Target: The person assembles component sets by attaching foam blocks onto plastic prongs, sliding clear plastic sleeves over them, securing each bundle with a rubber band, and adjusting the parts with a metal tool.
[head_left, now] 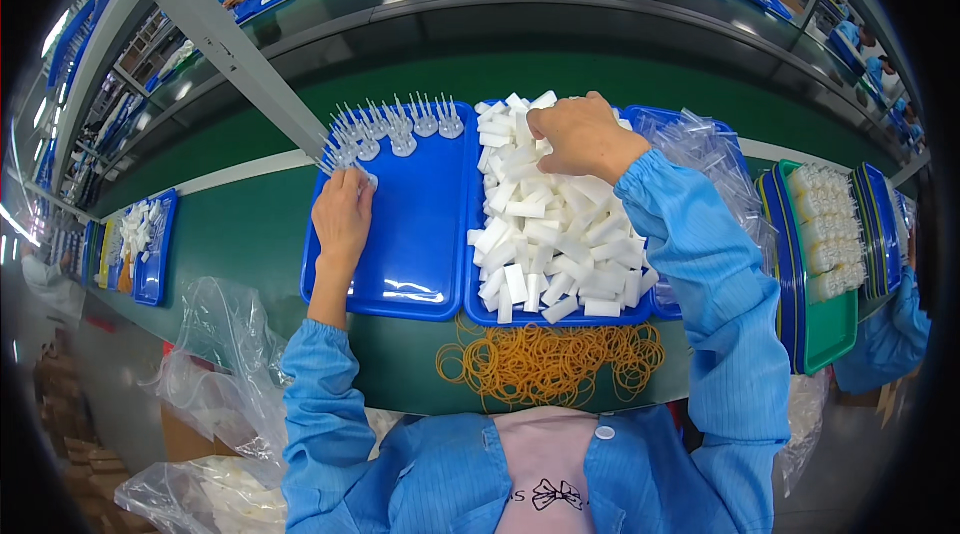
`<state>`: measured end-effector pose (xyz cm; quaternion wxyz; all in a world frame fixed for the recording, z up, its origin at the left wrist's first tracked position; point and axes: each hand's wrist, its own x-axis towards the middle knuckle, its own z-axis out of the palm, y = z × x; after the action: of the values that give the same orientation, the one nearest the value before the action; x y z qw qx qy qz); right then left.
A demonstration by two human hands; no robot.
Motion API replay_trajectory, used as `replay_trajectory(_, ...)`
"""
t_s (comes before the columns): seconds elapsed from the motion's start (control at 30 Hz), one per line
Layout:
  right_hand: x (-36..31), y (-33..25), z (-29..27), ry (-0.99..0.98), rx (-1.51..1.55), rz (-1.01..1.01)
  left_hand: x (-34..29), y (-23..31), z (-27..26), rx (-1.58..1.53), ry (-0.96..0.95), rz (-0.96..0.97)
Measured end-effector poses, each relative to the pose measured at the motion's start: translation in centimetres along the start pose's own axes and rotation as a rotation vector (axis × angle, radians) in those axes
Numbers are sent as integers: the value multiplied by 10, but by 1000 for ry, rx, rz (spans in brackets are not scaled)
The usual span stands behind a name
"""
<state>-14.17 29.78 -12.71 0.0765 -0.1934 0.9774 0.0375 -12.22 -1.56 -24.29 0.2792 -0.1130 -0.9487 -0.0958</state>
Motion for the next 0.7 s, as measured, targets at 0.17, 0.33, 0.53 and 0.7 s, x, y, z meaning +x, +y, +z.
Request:
replay_trajectory(0.17,-5,4,9,164,138,-47,16,1,4,-42,38,-77)
replay_trajectory(0.33,-66,-2,-18,435,616,-217,7,-4,-3,-5,-22,-71)
replay_trajectory(0.53,-193,-10,-7,668,1017,-284,-25,86,-82,-1206,8,-455)
replay_trajectory(0.7,-223,-18,54,657,1477,-84,-69,148,-115,-1665,-434,-201)
